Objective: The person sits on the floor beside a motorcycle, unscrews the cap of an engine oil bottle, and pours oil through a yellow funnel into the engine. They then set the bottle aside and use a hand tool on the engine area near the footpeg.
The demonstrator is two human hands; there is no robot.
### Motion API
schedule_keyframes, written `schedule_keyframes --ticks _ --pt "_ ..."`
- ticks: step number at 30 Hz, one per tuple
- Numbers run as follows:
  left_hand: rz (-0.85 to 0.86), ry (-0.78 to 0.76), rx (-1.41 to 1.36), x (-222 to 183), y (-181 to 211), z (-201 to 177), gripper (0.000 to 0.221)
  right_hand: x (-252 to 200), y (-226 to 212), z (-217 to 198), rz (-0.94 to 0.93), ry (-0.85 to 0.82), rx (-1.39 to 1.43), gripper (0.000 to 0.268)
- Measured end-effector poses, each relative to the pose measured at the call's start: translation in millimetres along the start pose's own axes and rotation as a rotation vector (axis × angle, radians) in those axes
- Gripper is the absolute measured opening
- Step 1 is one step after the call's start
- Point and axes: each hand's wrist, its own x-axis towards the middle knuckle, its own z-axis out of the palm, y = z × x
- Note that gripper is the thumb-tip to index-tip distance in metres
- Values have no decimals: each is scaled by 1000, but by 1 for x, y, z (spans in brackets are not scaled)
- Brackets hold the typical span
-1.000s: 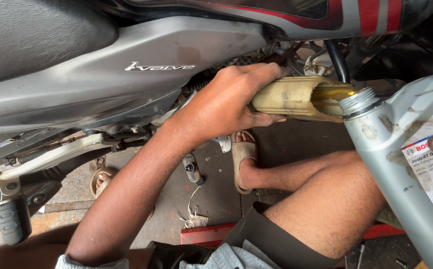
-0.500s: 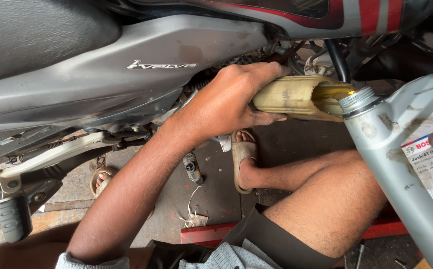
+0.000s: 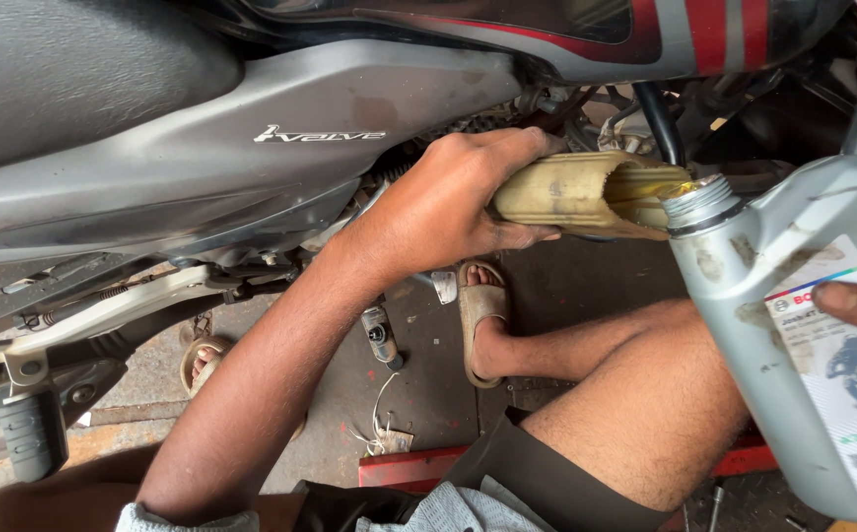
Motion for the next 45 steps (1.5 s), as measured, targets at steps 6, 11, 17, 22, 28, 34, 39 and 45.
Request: schedule_keyframes --ticks 6,11,17,22,28,34,39,45 --pt "-9 -2 2 -1 2 -1 60 -23 -84 57 -18 142 -54 82" --pt "0 1 -1 -2 2 -1 56 -24 -86 57 -35 167 -192 79" --pt "9 5 8 0 3 0 60 -25 -110 46 58 182 -174 69" --pt "-30 -3 19 0 5 0 61 -19 -100 37 110 194 -216 68" --pt "-26 -8 18 0 3 1 60 -9 -76 18 115 134 -224 67" --pt "-20 -6 14 0 3 0 61 -14 -91 28 47 169 -177 69" --pt "-18 -1 -3 -1 4 0 59 -25 -107 44 48 202 -218 68" --pt "-21 10 -3 -2 7 -2 60 -50 -147 77 -59 253 -332 63"
